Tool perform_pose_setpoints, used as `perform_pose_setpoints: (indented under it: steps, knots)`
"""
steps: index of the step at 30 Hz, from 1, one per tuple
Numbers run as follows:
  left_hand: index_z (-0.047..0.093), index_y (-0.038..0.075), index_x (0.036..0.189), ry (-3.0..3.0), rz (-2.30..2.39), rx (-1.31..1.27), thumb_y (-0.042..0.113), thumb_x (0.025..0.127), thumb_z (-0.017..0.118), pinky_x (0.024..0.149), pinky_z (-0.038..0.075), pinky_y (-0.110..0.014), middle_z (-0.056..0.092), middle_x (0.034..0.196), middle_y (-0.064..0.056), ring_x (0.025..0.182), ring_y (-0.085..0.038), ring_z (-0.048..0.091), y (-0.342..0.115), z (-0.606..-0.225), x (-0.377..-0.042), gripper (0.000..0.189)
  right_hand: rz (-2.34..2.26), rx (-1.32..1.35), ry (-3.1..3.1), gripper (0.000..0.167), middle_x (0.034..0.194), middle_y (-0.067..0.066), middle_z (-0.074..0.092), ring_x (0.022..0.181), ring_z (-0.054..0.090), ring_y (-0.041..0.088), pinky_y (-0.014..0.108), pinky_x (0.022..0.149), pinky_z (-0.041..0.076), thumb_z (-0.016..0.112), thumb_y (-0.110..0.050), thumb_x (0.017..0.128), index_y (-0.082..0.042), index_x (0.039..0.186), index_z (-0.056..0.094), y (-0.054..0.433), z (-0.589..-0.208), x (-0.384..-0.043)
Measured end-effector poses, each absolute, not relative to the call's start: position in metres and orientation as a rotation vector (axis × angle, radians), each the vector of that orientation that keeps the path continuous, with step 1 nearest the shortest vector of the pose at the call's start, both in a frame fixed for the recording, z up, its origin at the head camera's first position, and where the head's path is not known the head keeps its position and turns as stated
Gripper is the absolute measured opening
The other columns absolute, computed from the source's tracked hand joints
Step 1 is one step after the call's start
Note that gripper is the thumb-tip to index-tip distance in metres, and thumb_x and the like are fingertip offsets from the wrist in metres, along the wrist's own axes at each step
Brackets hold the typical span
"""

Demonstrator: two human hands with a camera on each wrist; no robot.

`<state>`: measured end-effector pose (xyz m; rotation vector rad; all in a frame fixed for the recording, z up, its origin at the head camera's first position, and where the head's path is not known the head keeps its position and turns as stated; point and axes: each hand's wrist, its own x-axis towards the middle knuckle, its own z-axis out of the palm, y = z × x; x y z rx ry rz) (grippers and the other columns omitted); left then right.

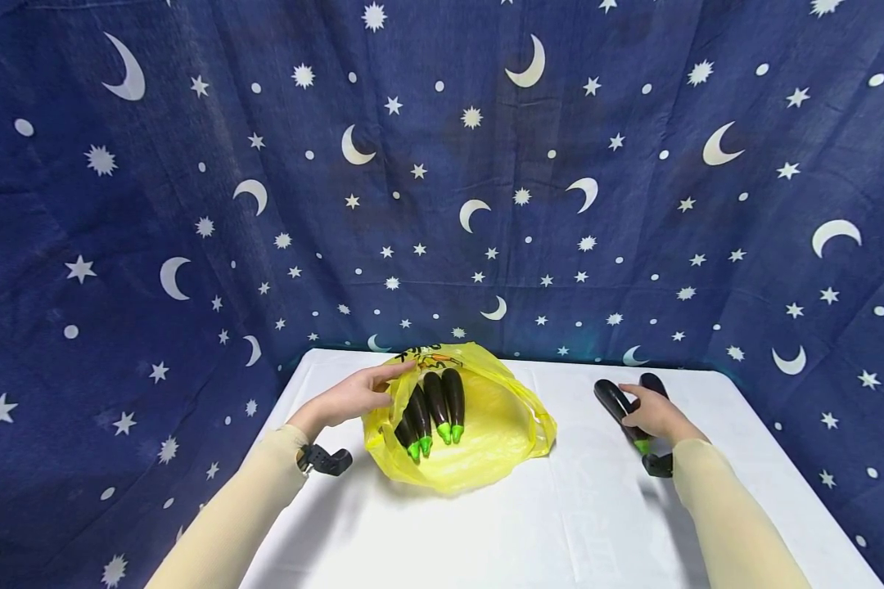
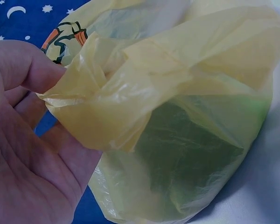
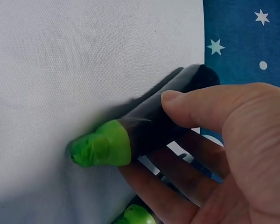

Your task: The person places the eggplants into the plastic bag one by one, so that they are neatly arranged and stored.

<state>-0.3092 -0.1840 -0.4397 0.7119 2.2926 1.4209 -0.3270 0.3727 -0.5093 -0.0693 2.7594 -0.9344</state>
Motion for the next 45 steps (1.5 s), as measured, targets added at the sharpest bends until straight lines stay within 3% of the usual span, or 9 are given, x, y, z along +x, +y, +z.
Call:
perform_pose_setpoints:
  steps: [5, 23, 31, 45]
  knots:
    - [0.04, 0.017, 0.159, 2.292, 1.425, 0.721, -0.003, 0.09, 0.057, 0.109, 0.041, -0.038, 0.039, 0.161, -0.005, 0.144, -0.024, 0.039, -0.183, -0.44, -0.309, 0.074, -1.044, -0.043, 2.682, 0.073, 0.109, 0.033, 0.059, 0.077, 0.065, 0.026, 0.043, 0.063, 0.058, 0.067, 0.002, 0.088, 0.012, 0.152, 0.03, 0.375, -0.511, -0.325]
    - [0.038, 0.014, 0.159, 2.256, 1.459, 0.724, -0.003, 0.09, 0.057, 0.106, 0.043, -0.032, 0.037, 0.162, -0.011, 0.145, -0.029, 0.038, -0.183, -0.441, -0.309, 0.074, -1.138, 0.049, 2.577, 0.08, 0.116, 0.035, 0.058, 0.079, 0.068, 0.029, 0.048, 0.065, 0.059, 0.068, 0.003, 0.087, 0.009, 0.155, 0.027, 0.379, -0.514, -0.324]
    - [0.04, 0.016, 0.159, 2.263, 1.453, 0.7, -0.003, 0.09, 0.057, 0.11, 0.041, -0.038, 0.037, 0.162, -0.007, 0.145, -0.027, 0.038, -0.182, -0.443, -0.308, 0.074, -1.111, 0.035, 2.614, 0.077, 0.119, 0.036, 0.056, 0.084, 0.065, 0.03, 0.045, 0.063, 0.059, 0.066, 0.002, 0.087, 0.009, 0.154, 0.029, 0.375, -0.515, -0.318]
    - [0.04, 0.018, 0.159, 2.28, 1.438, 0.701, -0.003, 0.09, 0.057, 0.113, 0.038, -0.044, 0.038, 0.162, -0.006, 0.146, -0.026, 0.035, -0.184, -0.443, -0.31, 0.074, -1.381, 0.0, 2.502, 0.08, 0.125, 0.031, 0.053, 0.09, 0.067, 0.029, 0.047, 0.073, 0.059, 0.069, -0.003, 0.092, 0.003, 0.159, 0.025, 0.365, -0.507, -0.307]
